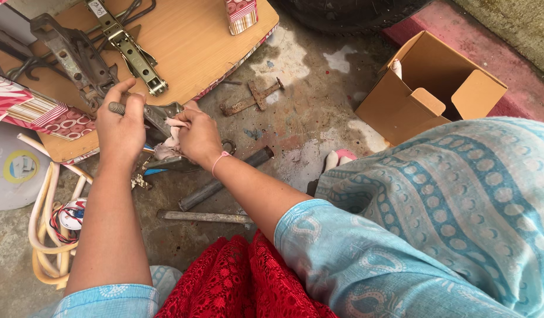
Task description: The person cleans car jacks and various hand tools with a cloth and wipes down a metal pipe.
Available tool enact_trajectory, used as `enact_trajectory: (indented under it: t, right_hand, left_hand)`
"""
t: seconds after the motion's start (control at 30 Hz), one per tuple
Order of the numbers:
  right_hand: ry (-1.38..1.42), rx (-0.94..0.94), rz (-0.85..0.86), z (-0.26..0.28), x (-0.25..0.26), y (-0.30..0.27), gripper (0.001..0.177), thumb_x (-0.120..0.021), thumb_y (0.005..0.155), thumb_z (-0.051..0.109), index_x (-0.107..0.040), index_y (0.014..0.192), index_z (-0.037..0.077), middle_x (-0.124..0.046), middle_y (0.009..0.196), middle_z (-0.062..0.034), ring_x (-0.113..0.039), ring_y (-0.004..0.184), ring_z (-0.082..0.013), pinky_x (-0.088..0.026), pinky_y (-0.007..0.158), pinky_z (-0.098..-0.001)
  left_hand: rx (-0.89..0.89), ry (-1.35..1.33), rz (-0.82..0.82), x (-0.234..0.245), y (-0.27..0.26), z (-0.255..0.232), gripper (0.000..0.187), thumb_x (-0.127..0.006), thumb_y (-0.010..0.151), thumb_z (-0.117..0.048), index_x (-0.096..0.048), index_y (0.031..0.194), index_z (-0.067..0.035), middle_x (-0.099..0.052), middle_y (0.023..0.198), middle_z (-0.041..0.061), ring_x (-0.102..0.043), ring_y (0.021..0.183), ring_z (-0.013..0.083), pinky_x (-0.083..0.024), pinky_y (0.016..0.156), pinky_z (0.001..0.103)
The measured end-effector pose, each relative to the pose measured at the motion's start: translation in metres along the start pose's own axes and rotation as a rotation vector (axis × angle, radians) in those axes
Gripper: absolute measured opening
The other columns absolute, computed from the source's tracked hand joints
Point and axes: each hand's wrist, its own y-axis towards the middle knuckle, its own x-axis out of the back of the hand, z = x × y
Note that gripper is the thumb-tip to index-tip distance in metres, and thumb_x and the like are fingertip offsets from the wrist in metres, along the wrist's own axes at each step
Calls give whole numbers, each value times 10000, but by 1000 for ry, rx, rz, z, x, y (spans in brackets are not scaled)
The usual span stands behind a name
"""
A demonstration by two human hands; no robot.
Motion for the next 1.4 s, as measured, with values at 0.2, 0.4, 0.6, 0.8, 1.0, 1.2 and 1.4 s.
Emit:
enact_trajectory:
  t: [0.2, 0.4, 0.6, 0.8, 1.0, 1.2, 1.4]
  right_hand:
    - [151, 284, -251, 31, -17, -5, 233, -591, 936, 48, -641, 1159, 4, -756, 1099, -156, -775, 1037, -274, -612, 921, -395]
    - [-72, 803, -274, 20, -15, -18, 265, -545, 1011, 52, -625, 1260, 8, -676, 1241, -192, -643, 1230, -378, -469, 1170, -426]
    - [-89, 425, -154, -14, -9, -8, 398, -494, 920, 35, -737, 1234, 63, -742, 1176, -161, -744, 1033, -355, -569, 950, -412]
    - [198, 568, -386, 31, -26, 11, 234, -660, 939, 119, -669, 1137, -6, -730, 1203, -189, -740, 1059, -350, -585, 960, -396]
    - [-76, 697, -227, -2, -21, -5, 331, -548, 1087, 20, -604, 1413, 15, -600, 1404, -238, -551, 1363, -393, -397, 1185, -437]
    - [25, 489, -422, -32, -14, 13, 294, -592, 836, -107, -651, 1115, -35, -706, 1268, -207, -734, 1126, -335, -560, 1021, -415]
    - [779, 297, -383, 41, 10, 54, 146, -601, 942, -10, -595, 1081, -54, -684, 958, -141, -710, 749, -198, -605, 590, -334]
  left_hand:
    - [-12, -5, -25, -2, 5, 15, 413, -566, 1045, -320, -645, 1355, -58, -721, 1111, 108, -679, 1029, 195, -502, 919, 348]
    - [-113, -64, -33, -9, 14, 26, 362, -542, 1069, -267, -631, 1346, -51, -729, 1163, 136, -691, 1089, 215, -511, 960, 371]
    - [27, -45, -39, -3, 7, 22, 391, -558, 1033, -254, -602, 1377, -75, -722, 1073, 136, -670, 985, 208, -515, 908, 359]
    - [-113, -74, -33, -15, 3, 24, 455, -563, 1095, -324, -531, 1475, -76, -743, 1161, 107, -705, 1074, 189, -534, 947, 349]
    - [31, -72, -11, -5, 1, 3, 560, -564, 1116, -474, -474, 1547, -130, -746, 1120, 120, -706, 1054, 204, -529, 941, 347]
    - [73, -141, -10, -1, -1, 6, 873, -831, 903, -319, -339, 1609, -171, -578, 1397, 233, -649, 1234, 286, -540, 1000, 373]
    - [-11, -136, 139, -9, -2, 9, 1077, -772, 743, -126, -197, 1649, -217, -398, 1562, 305, -450, 1454, 367, -517, 1057, 405]
